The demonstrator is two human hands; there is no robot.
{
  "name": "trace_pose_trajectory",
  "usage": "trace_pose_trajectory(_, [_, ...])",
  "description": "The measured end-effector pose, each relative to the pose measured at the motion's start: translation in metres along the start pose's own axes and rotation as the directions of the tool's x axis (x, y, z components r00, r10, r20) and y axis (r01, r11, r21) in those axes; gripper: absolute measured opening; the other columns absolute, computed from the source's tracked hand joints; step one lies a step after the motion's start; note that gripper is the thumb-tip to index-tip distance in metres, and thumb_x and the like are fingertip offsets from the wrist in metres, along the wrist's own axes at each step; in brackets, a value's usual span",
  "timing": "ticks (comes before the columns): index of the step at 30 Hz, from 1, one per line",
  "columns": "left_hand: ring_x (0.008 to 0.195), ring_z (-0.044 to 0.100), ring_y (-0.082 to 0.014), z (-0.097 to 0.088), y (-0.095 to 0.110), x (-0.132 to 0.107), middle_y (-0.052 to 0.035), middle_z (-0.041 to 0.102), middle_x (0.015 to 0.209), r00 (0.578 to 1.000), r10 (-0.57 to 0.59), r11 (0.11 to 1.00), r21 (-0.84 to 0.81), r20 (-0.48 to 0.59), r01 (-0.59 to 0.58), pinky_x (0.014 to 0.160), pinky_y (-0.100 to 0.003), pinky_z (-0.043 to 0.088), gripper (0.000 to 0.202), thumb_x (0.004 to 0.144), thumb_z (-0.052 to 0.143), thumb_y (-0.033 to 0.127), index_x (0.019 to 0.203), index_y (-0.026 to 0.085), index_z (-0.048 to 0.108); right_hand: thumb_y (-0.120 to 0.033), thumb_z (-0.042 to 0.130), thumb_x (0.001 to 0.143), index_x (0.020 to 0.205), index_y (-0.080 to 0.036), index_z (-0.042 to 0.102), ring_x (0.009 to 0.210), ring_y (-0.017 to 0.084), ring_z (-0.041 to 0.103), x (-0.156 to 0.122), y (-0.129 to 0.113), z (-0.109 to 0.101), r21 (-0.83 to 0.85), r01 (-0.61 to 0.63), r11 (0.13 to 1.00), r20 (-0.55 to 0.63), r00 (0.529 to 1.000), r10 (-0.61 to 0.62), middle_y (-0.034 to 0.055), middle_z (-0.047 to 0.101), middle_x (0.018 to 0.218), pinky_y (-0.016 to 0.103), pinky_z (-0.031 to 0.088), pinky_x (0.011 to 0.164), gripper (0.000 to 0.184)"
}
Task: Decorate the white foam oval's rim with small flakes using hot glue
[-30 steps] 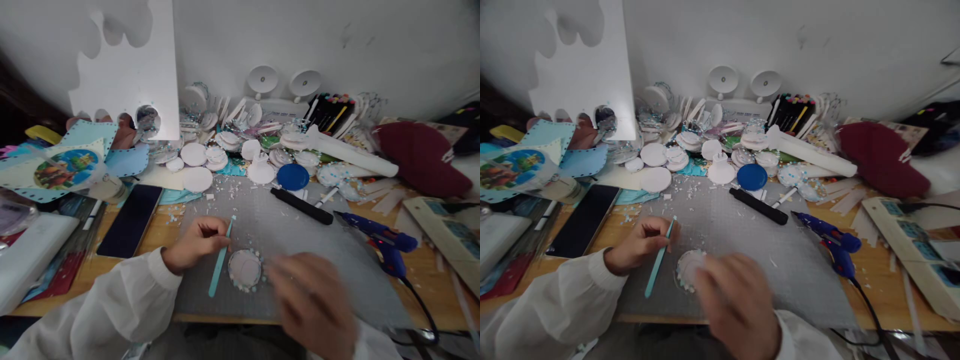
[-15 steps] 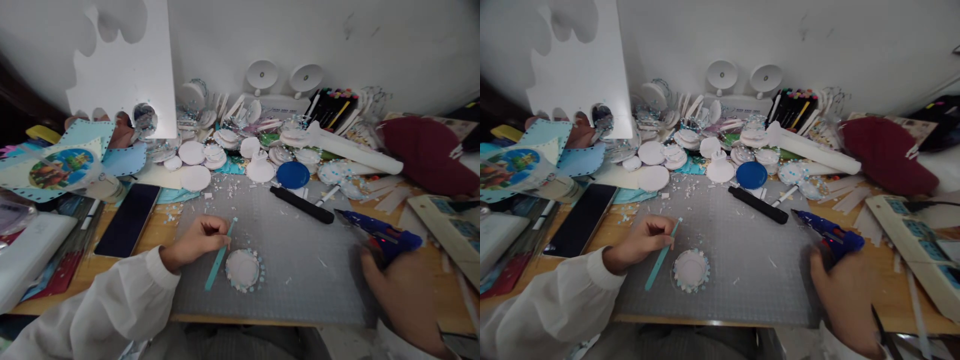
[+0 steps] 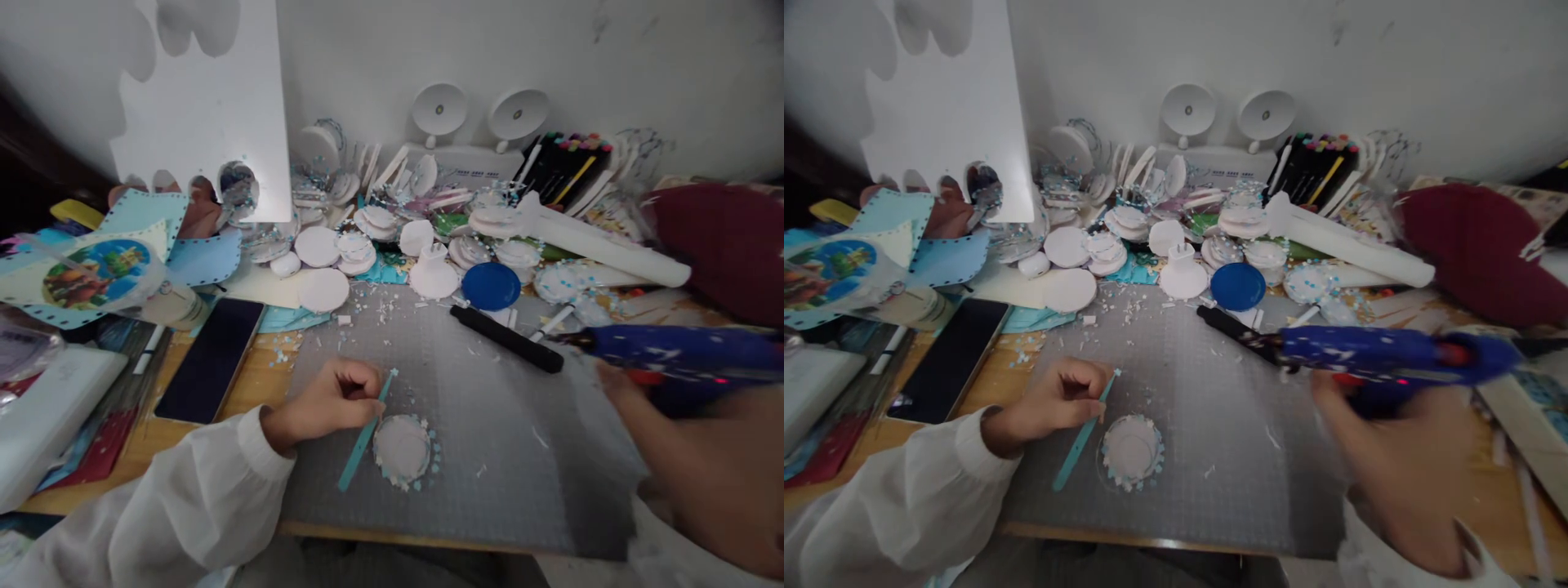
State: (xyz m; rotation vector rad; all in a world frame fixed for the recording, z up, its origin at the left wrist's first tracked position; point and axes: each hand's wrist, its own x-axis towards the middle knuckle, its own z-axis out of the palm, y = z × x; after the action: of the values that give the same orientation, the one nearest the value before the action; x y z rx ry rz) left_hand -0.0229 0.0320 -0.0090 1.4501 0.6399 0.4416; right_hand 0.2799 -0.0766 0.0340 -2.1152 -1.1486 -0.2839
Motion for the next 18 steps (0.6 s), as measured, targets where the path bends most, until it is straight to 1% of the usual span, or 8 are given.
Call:
trace_pose_trajectory(1, [0.053,0.029,-0.0078,0.0,0.0,0.0,0.0058,0.03,0.055,1.0,0.002,1.0,0.007,0.003,-0.002,0.05,-0.022,0.021,0.034,0.07,0.061,0.022,0.05,0.017,0.034,-0.045,0.066,0.059,0.068,-0.022,0.06,0.058,0.025,0.058,0.001,-0.015,0.007,0.07,-0.035,0.997,0.12,0.992,0.027,0.0072,0.062,0.063,0.035,0.042,0.051,0.025])
trace_pose_trajectory(3, [0.053,0.029,-0.0075,0.0,0.0,0.0,0.0059,0.03,0.055,1.0,0.013,1.0,0.008,0.011,-0.013,0.049,-0.022,0.021,0.035,0.07,0.061,0.02,0.049,0.017,0.033,-0.044,0.062,0.057,0.056,-0.022,0.055,0.044,0.018,0.051,-0.003,-0.04,0.022,0.158,-0.078,0.984,0.246,0.969,0.038,0.0035,0.057,0.049,0.031,0.039,0.043,0.024])
trace_pose_trajectory(4, [0.052,0.029,-0.0073,0.0,0.0,-0.001,0.0058,0.03,0.055,1.0,0.019,1.0,0.003,0.016,-0.019,0.049,-0.022,0.02,0.035,0.07,0.061,0.019,0.049,0.017,0.033,-0.042,0.061,0.058,0.053,-0.022,0.054,0.04,0.016,0.048,-0.007,-0.048,0.031,0.212,-0.077,0.974,0.31,0.951,0.008,0.0017,0.055,0.045,0.029,0.038,0.041,0.022])
trace_pose_trajectory(5, [0.052,0.029,-0.0072,0.0,0.0,-0.001,0.0057,0.031,0.055,0.999,0.025,1.0,-0.004,0.02,-0.025,0.049,-0.022,0.02,0.035,0.071,0.061,0.019,0.049,0.016,0.033,-0.04,0.06,0.059,0.052,-0.022,0.053,0.038,0.015,0.047,-0.013,-0.052,0.039,0.261,-0.071,0.963,0.342,0.94,-0.024,0.0006,0.054,0.043,0.028,0.038,0.04,0.021])
trace_pose_trajectory(7, [0.052,0.029,-0.0072,0.0,-0.001,-0.002,0.0054,0.032,0.055,0.999,0.037,0.999,-0.018,0.02,-0.036,0.048,-0.022,0.02,0.035,0.071,0.062,0.017,0.049,0.016,0.035,-0.037,0.059,0.061,0.052,-0.022,0.052,0.038,0.015,0.049,-0.025,-0.052,0.053,0.332,-0.034,0.943,0.358,0.929,-0.092,0.0,0.056,0.043,0.027,0.04,0.039,0.019])
trace_pose_trajectory(10, [0.052,0.029,-0.0071,0.0,-0.001,-0.002,0.0055,0.032,0.054,0.998,0.056,0.998,-0.031,0.023,-0.056,0.048,-0.023,0.019,0.034,0.069,0.062,0.015,0.049,0.016,0.035,-0.037,0.06,0.063,0.053,-0.021,0.055,0.038,0.016,0.053,-0.039,-0.042,0.065,0.341,0.048,0.939,0.348,0.921,-0.174,0.0009,0.059,0.044,0.027,0.041,0.038,0.02])
trace_pose_trajectory(14, [0.051,0.028,-0.007,0.0,0.001,-0.001,0.0056,0.031,0.053,0.998,0.058,0.997,-0.051,0.039,-0.056,0.047,-0.023,0.019,0.035,0.07,0.062,0.014,0.048,0.016,0.035,-0.039,0.059,0.067,0.051,-0.021,0.054,0.031,0.015,0.047,-0.043,-0.037,0.067,0.305,0.158,0.939,0.321,0.912,-0.257,-0.0009,0.052,0.037,0.026,0.037,0.032,0.024])
trace_pose_trajectory(18, [0.051,0.027,-0.0072,0.001,0.003,0.0,0.0053,0.032,0.054,0.998,0.053,0.997,-0.051,0.042,-0.051,0.047,-0.023,0.019,0.035,0.071,0.063,0.016,0.048,0.016,0.037,-0.039,0.057,0.07,0.05,-0.021,0.053,0.033,0.016,0.051,-0.041,-0.041,0.065,0.296,0.203,0.933,0.31,0.904,-0.295,0.0017,0.056,0.04,0.025,0.038,0.032,0.026])
